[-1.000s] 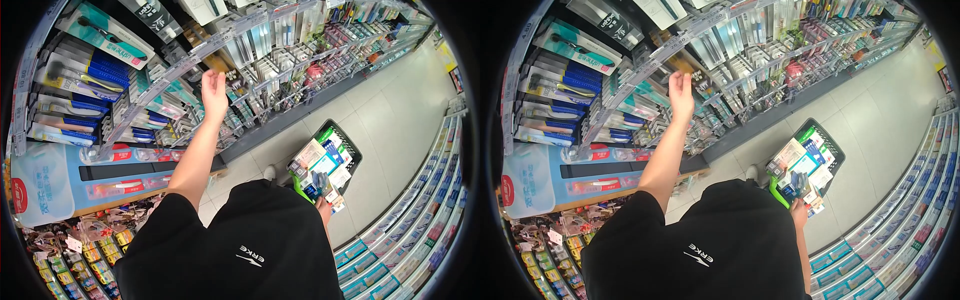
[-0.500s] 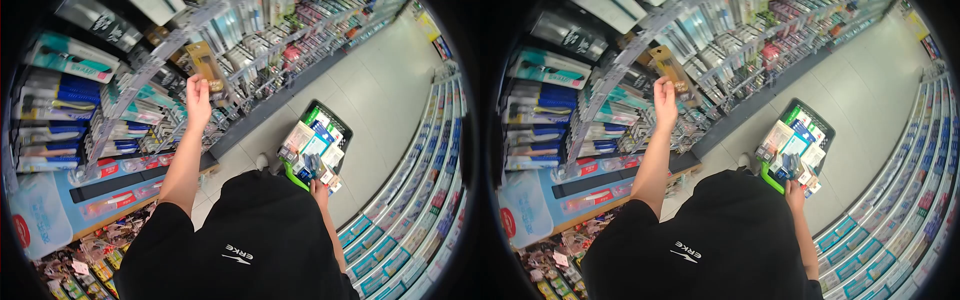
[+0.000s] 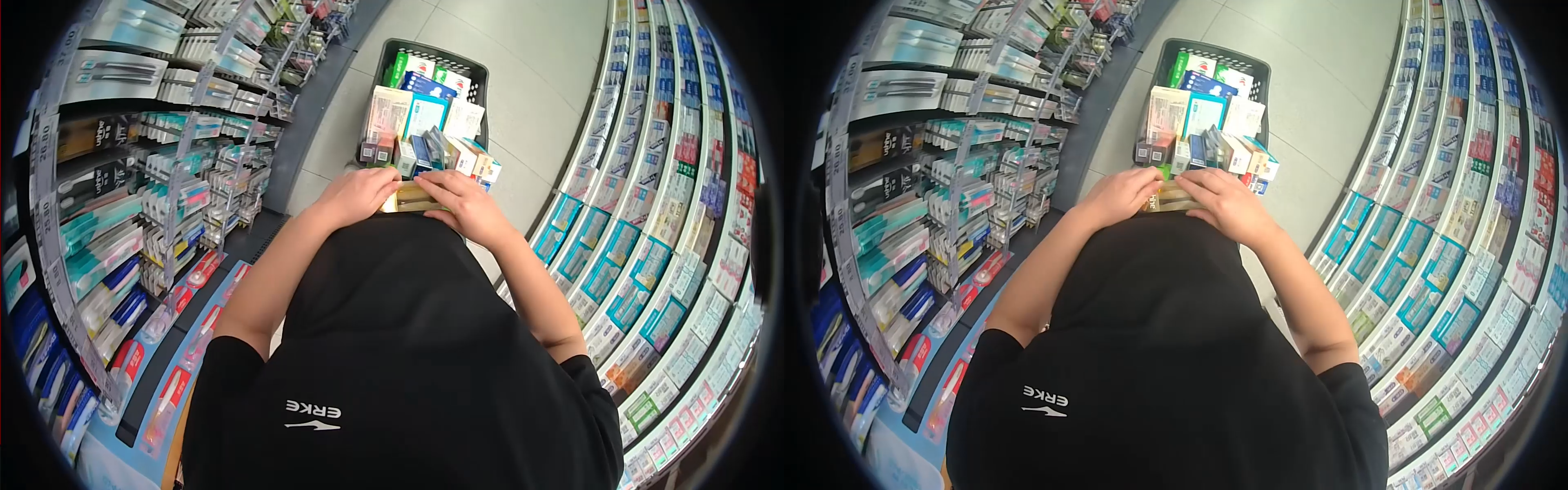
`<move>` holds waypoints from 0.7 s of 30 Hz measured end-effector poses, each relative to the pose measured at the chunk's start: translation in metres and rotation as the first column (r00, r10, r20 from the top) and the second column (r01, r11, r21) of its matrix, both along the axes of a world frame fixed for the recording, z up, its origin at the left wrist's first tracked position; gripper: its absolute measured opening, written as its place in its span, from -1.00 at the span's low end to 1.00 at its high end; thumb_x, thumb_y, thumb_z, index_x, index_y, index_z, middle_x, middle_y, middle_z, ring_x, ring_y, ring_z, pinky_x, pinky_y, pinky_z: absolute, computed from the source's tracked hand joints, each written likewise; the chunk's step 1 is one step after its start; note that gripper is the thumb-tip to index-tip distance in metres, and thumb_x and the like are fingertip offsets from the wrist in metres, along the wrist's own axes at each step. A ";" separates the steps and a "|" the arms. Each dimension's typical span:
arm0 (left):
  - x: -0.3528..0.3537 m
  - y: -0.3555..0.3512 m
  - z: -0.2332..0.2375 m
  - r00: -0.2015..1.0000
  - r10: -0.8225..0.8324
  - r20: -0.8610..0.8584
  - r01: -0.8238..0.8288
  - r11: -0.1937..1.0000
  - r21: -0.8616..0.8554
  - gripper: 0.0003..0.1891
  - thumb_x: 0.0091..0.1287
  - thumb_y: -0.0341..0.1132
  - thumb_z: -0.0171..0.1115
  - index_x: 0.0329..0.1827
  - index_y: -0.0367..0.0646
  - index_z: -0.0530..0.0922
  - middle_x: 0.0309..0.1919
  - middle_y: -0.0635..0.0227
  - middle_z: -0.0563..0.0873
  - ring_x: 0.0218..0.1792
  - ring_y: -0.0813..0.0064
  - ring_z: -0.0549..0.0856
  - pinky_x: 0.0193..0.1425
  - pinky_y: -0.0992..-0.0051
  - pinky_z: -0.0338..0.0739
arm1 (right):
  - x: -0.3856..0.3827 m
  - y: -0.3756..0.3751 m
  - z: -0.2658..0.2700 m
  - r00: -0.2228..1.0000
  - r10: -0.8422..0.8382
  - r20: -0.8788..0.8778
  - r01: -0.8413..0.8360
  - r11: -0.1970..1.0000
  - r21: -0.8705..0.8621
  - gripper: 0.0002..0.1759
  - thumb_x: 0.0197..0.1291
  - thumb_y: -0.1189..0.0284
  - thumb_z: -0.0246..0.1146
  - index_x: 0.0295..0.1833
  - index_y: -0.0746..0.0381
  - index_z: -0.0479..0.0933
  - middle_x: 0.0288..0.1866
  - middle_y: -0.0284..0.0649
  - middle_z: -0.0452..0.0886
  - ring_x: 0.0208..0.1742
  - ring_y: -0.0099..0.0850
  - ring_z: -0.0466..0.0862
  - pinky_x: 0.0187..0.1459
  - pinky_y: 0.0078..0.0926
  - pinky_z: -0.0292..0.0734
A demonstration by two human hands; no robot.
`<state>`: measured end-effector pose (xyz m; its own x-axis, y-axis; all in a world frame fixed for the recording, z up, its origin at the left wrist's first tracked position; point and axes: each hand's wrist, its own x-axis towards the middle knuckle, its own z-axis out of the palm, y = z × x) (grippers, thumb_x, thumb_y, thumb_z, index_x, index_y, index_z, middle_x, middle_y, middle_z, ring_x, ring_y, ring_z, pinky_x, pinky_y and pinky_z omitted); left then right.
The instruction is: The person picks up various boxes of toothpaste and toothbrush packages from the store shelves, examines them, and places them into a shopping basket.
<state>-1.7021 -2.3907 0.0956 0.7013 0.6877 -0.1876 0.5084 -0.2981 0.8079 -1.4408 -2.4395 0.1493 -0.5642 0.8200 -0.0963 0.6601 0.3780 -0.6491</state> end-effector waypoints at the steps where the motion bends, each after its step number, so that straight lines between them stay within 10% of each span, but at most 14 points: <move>1: 0.003 0.003 -0.003 0.999 -0.036 -0.006 0.036 0.997 0.066 -0.68 0.58 -0.13 0.12 0.22 -0.11 0.56 -0.02 0.10 0.74 0.07 0.03 0.70 0.19 0.09 0.50 | 0.005 -0.002 -0.002 1.000 -0.017 0.007 0.017 0.999 0.042 -0.27 0.08 0.40 0.55 0.42 0.15 0.52 0.34 -0.17 0.57 0.32 -0.11 0.56 0.32 -0.17 0.52; 5: 0.016 0.004 -0.002 0.959 0.283 0.024 -0.267 0.871 0.412 -0.49 0.54 -0.04 0.18 0.44 -0.12 0.44 0.26 0.07 0.63 0.31 0.05 0.57 0.46 0.07 0.32 | 0.017 -0.005 -0.018 0.983 -0.173 0.053 0.161 0.969 0.185 -0.36 0.09 0.42 0.52 0.34 0.12 0.59 0.23 -0.21 0.62 0.17 -0.12 0.59 0.22 -0.17 0.55; 8: 0.010 -0.001 -0.019 0.923 0.372 -0.095 -0.324 0.887 0.328 -0.36 0.51 0.01 0.22 0.54 -0.09 0.34 0.40 0.05 0.52 0.39 0.02 0.51 0.48 0.11 0.34 | 0.020 0.008 -0.050 0.922 -0.377 0.087 0.344 0.901 0.263 -0.40 0.07 0.42 0.53 0.29 0.13 0.61 0.17 -0.18 0.64 0.11 -0.09 0.59 0.21 -0.14 0.53; 12: 0.003 -0.016 -0.064 0.987 -0.147 -0.072 0.151 0.987 0.061 -0.37 0.45 0.08 0.28 0.48 -0.05 0.45 0.33 0.11 0.61 0.37 0.05 0.55 0.42 0.10 0.47 | 0.012 0.026 -0.117 0.828 -0.538 0.157 0.475 0.822 0.314 -0.48 0.04 0.36 0.55 0.17 0.16 0.65 0.13 -0.14 0.65 0.11 -0.07 0.60 0.16 -0.14 0.54; 21: 0.001 -0.014 -0.061 0.967 -0.238 -0.090 0.237 0.971 -0.016 -0.43 0.39 0.07 0.37 0.38 0.03 0.54 0.28 0.34 0.66 0.33 0.20 0.59 0.39 0.19 0.51 | 0.000 0.030 -0.180 0.788 -0.369 0.493 0.342 0.928 0.149 -0.62 0.15 0.26 0.44 0.06 0.15 0.66 0.07 -0.18 0.67 0.17 -0.15 0.60 0.22 -0.13 0.45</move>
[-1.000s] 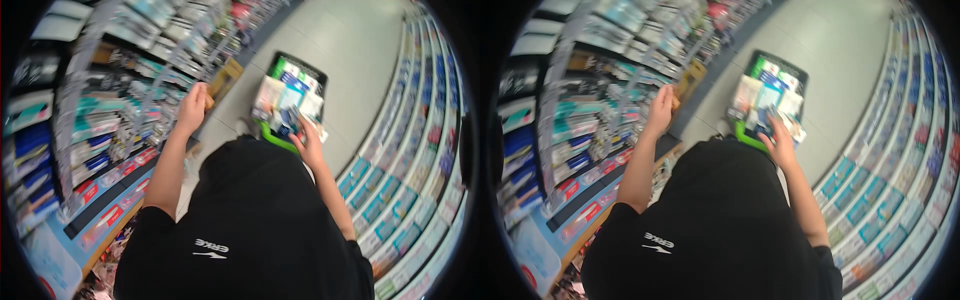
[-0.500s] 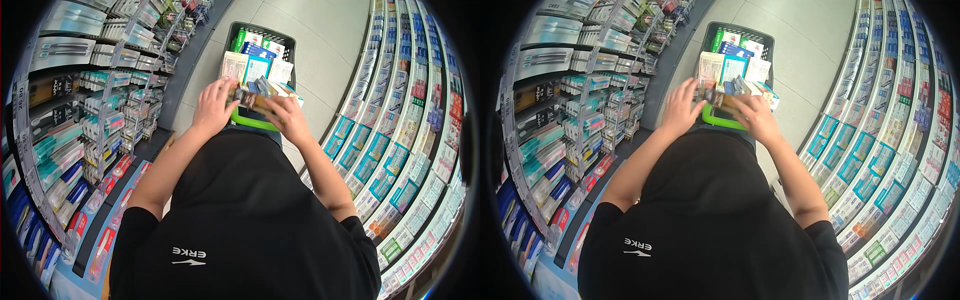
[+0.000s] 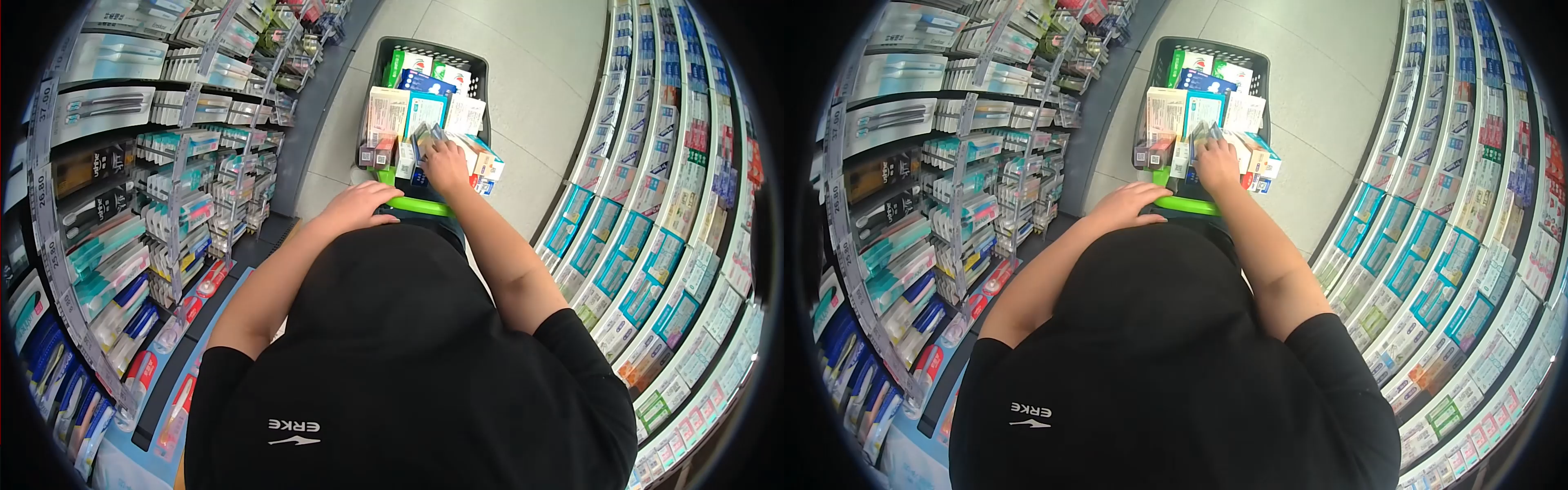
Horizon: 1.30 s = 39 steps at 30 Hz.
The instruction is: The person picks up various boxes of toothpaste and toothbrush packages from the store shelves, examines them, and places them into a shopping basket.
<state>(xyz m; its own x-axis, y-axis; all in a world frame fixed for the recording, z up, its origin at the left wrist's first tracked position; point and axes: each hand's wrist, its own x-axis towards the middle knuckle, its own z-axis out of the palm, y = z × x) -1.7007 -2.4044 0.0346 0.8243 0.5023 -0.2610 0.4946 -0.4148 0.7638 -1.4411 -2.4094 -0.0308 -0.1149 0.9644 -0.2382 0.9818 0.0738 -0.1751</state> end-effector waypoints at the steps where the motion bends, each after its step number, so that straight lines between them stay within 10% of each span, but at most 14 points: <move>1: 0.001 0.002 0.002 1.000 -0.007 -0.004 0.007 1.000 0.007 -0.43 0.38 0.07 0.38 0.36 0.03 0.55 0.27 0.33 0.67 0.32 0.20 0.60 0.39 0.20 0.52 | 0.000 -0.001 0.003 0.999 0.007 -0.035 -0.006 1.000 0.022 -0.64 0.17 0.27 0.43 0.07 0.14 0.66 0.07 -0.19 0.67 0.18 -0.16 0.60 0.22 -0.13 0.45; 18: 0.068 0.021 -0.010 0.891 -0.423 -0.165 0.413 0.906 -0.092 -0.48 0.44 -0.10 0.32 0.43 0.12 0.43 0.09 0.18 0.73 0.18 0.14 0.70 0.22 0.06 0.57 | 0.032 -0.084 0.085 0.922 0.006 -0.388 0.002 1.000 0.020 -0.60 0.42 0.12 0.27 0.07 0.24 0.65 0.05 -0.08 0.70 0.12 -0.03 0.63 0.20 -0.11 0.50; 30: 0.075 0.021 -0.016 0.919 -0.326 -0.223 0.366 0.915 0.170 -0.58 0.45 0.07 0.20 0.29 0.21 0.50 0.02 0.23 0.71 0.12 0.11 0.71 0.14 0.08 0.55 | 0.048 -0.071 0.081 0.912 -0.038 -0.408 -0.082 0.958 -0.273 -0.51 0.47 -0.03 0.16 -0.20 0.23 0.53 -0.24 -0.03 0.71 -0.12 0.05 0.68 -0.06 0.00 0.55; 39: 0.095 0.031 -0.008 0.860 -0.078 -0.505 0.177 0.972 0.151 -0.79 0.40 -0.30 0.15 0.04 -0.11 0.54 -0.19 0.06 0.82 -0.22 0.04 0.86 -0.22 0.11 0.72 | 0.058 -0.037 0.074 0.900 -0.059 -0.432 -0.106 0.932 -0.347 -0.45 0.48 -0.10 0.11 -0.17 0.23 0.52 -0.25 0.02 0.72 -0.13 0.08 0.70 -0.09 0.03 0.55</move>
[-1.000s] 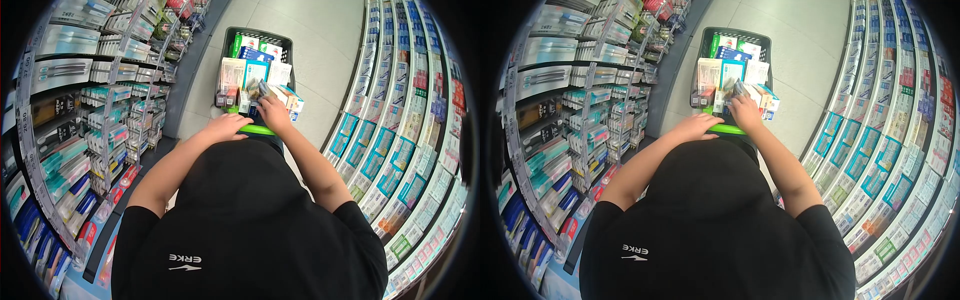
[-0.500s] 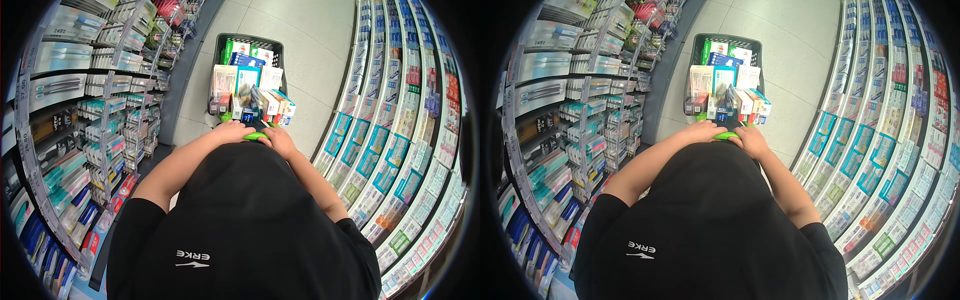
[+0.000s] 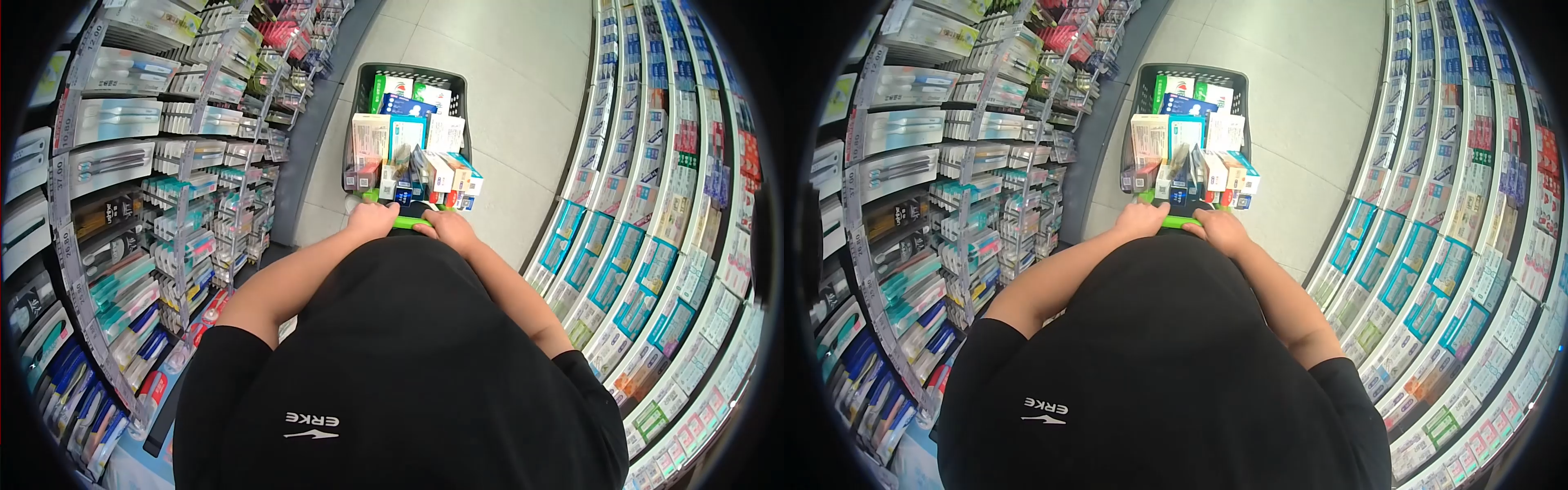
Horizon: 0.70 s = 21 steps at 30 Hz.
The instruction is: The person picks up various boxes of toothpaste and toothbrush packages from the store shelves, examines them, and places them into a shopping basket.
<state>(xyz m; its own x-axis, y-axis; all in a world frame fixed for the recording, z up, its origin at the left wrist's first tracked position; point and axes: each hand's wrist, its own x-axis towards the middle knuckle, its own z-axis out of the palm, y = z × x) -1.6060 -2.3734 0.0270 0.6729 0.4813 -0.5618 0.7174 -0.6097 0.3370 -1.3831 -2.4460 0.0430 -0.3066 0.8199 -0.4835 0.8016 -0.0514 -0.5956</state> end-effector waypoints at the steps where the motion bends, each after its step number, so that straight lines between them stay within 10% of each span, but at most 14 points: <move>1: 0.002 0.002 -0.002 0.999 0.040 -0.016 -0.040 0.999 0.001 -0.80 0.40 -0.30 0.16 0.02 -0.13 0.56 -0.20 0.07 0.83 -0.21 0.06 0.86 -0.20 0.12 0.73 | 0.001 0.003 -0.004 1.000 -0.006 -0.015 0.006 1.000 0.005 -0.45 0.48 -0.11 0.11 -0.17 0.23 0.52 -0.25 0.02 0.71 -0.13 0.08 0.70 -0.09 0.04 0.55; 11: 0.026 0.041 -0.015 0.933 0.324 -0.155 -0.301 0.941 0.156 -0.89 0.31 -0.39 0.27 -0.24 -0.11 0.76 -0.25 0.08 0.83 -0.14 0.10 0.85 -0.06 0.15 0.75 | 0.021 0.049 -0.024 0.954 0.040 -0.296 -0.049 0.998 -0.025 -0.56 0.49 0.05 0.19 0.17 0.19 0.52 -0.15 0.11 0.70 -0.10 0.11 0.72 -0.06 0.01 0.59; 21: 0.053 0.089 -0.022 0.856 0.397 -0.330 -0.342 0.915 0.213 -0.74 0.41 -0.30 0.22 0.04 -0.08 0.80 0.03 0.27 0.83 0.10 0.20 0.77 0.14 0.22 0.62 | 0.029 0.089 -0.024 0.953 0.129 -0.276 -0.141 0.990 -0.027 -0.49 0.51 0.17 0.21 0.40 0.20 0.38 -0.12 0.19 0.69 -0.04 0.13 0.73 -0.03 -0.02 0.59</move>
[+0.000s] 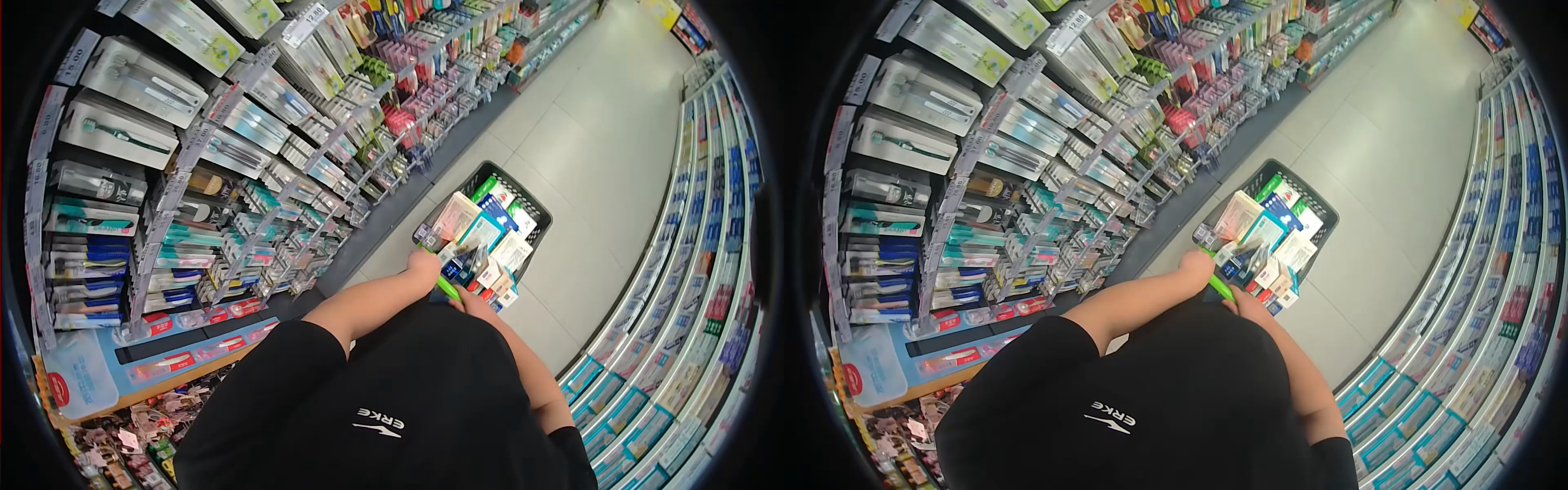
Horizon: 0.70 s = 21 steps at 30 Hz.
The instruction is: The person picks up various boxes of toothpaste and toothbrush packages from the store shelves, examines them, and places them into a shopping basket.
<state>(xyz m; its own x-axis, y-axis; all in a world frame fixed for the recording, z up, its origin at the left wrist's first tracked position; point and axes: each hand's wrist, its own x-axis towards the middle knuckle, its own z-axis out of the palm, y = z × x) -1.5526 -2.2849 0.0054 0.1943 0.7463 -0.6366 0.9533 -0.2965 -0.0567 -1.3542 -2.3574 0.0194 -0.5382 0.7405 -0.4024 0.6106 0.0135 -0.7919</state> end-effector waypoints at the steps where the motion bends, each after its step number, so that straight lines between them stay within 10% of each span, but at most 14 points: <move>1: 0.001 0.004 0.003 1.000 -0.015 -0.002 0.015 1.000 -0.004 -0.74 0.41 -0.30 0.22 0.04 -0.07 0.80 0.03 0.30 0.83 0.10 0.23 0.77 0.13 0.23 0.63 | 0.001 0.004 0.004 0.999 0.002 0.038 -0.003 1.000 0.017 -0.50 0.51 0.15 0.21 0.38 0.21 0.39 -0.10 0.19 0.69 -0.02 0.13 0.72 -0.01 0.00 0.58; 10: 0.019 0.058 0.018 0.999 -0.042 0.016 0.041 0.999 0.032 -0.73 0.43 -0.33 0.19 0.05 -0.01 0.81 0.05 0.36 0.84 0.13 0.34 0.80 0.08 0.30 0.70 | 0.020 0.025 0.009 0.956 -0.018 0.293 -0.110 0.904 0.412 -0.44 0.46 0.14 0.21 0.43 0.17 0.34 -0.06 -0.01 0.70 0.01 0.03 0.71 -0.06 0.04 0.59; 21: 0.055 0.121 -0.001 0.996 0.027 0.090 -0.038 0.993 0.112 -0.75 0.40 -0.32 0.20 -0.03 -0.06 0.82 -0.01 0.24 0.84 0.03 0.25 0.83 0.02 0.27 0.74 | 0.046 0.074 0.003 0.946 -0.140 0.293 0.044 0.949 0.312 -0.45 0.50 0.13 0.15 0.50 0.03 0.29 -0.01 0.01 0.70 0.06 0.04 0.71 0.01 0.07 0.63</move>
